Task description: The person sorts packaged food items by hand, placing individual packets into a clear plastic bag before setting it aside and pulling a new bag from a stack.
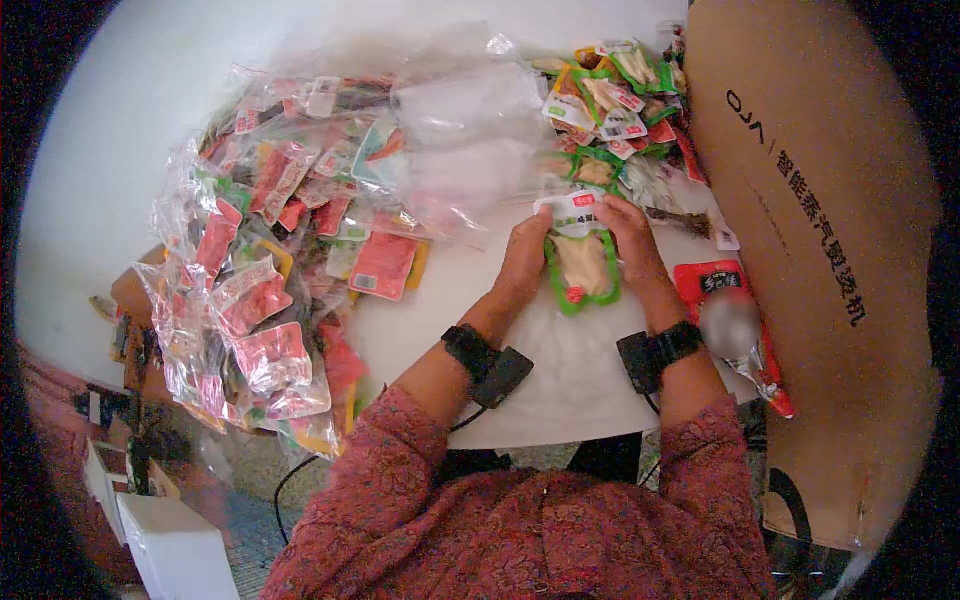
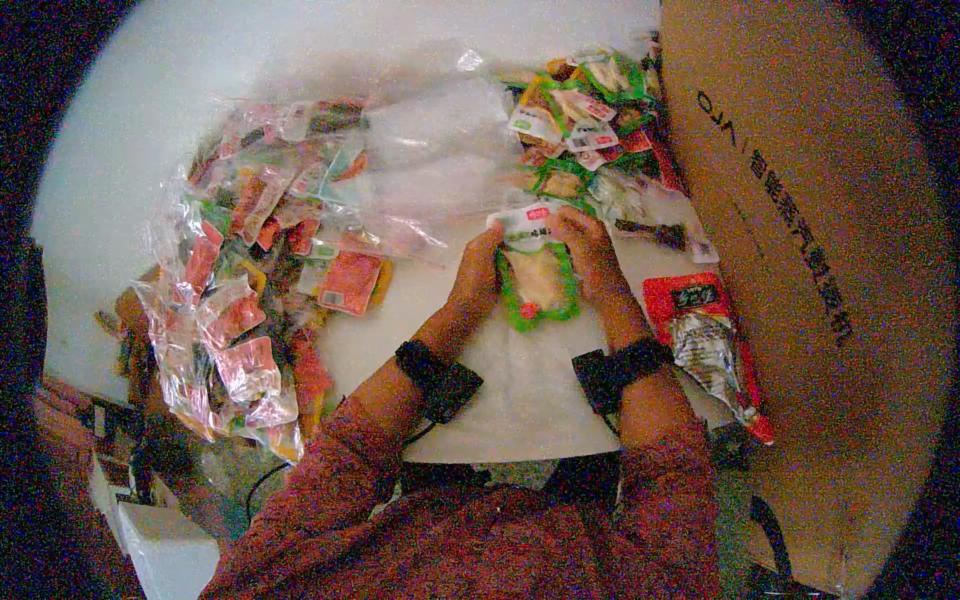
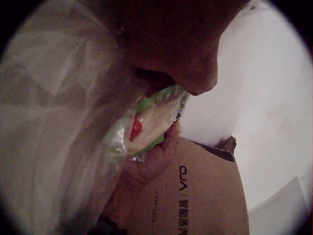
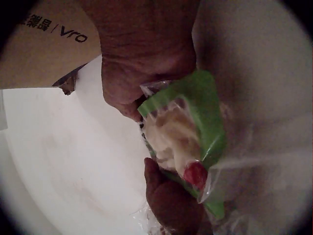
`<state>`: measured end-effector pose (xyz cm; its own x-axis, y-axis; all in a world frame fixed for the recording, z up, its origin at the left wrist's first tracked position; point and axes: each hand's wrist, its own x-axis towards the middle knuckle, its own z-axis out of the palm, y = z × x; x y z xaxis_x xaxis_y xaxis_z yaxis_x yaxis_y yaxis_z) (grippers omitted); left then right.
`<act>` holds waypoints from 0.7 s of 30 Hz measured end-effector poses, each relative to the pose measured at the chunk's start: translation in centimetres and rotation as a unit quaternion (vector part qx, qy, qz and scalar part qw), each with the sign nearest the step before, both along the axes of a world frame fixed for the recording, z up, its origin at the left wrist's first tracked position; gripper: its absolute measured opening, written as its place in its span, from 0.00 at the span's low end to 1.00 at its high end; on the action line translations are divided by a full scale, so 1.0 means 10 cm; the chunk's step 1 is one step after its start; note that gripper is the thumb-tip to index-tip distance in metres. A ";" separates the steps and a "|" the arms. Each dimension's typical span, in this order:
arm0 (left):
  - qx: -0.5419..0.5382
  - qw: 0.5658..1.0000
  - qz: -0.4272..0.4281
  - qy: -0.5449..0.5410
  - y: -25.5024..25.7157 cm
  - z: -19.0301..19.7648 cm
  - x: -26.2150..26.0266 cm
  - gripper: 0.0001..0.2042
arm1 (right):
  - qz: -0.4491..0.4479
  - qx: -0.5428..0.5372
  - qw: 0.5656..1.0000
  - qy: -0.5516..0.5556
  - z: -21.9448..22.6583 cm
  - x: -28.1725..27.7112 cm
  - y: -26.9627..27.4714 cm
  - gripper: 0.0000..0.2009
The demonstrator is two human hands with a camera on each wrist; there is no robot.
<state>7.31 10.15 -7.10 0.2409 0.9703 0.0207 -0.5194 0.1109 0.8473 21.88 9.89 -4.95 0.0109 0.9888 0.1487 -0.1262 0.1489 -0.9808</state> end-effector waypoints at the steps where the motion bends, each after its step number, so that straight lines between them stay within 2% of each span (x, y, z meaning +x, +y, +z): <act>1: 0.000 1.000 0.000 0.000 -0.01 0.02 0.00 0.20 | 0.000 0.000 1.000 0.000 -0.05 0.03 0.05 0.14; 3: -0.021 1.000 0.002 0.011 -0.01 0.03 0.01 0.19 | 0.047 0.002 0.999 -0.014 -0.13 0.08 0.15 0.14; 7: 0.003 1.000 0.012 0.003 0.02 -0.04 0.01 0.18 | 0.053 0.000 0.999 -0.001 -0.13 0.07 0.13 0.15; 10: 0.018 1.000 0.013 0.021 0.04 -0.08 -0.01 0.18 | 0.032 0.023 0.999 -0.035 -0.09 0.06 0.12 0.09; 12: -0.013 1.000 -0.007 -0.015 0.03 -0.07 -0.01 0.18 | 0.049 0.013 0.999 -0.012 -0.13 0.07 0.15 0.08; 16: 0.009 1.000 -0.001 0.012 -0.02 0.00 -0.01 0.19 | 0.071 -0.005 0.997 0.027 -0.13 0.07 0.13 0.08; 21: 0.033 0.999 -0.003 0.012 -0.01 0.01 -0.01 0.20 | 0.046 0.020 0.999 0.008 -0.12 0.05 0.12 0.07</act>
<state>7.21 10.05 -7.04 0.2489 0.9653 0.0792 -0.4976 0.0573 0.8655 22.39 11.08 -6.12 -0.0761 0.9792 0.1883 -0.1568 0.1747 -0.9721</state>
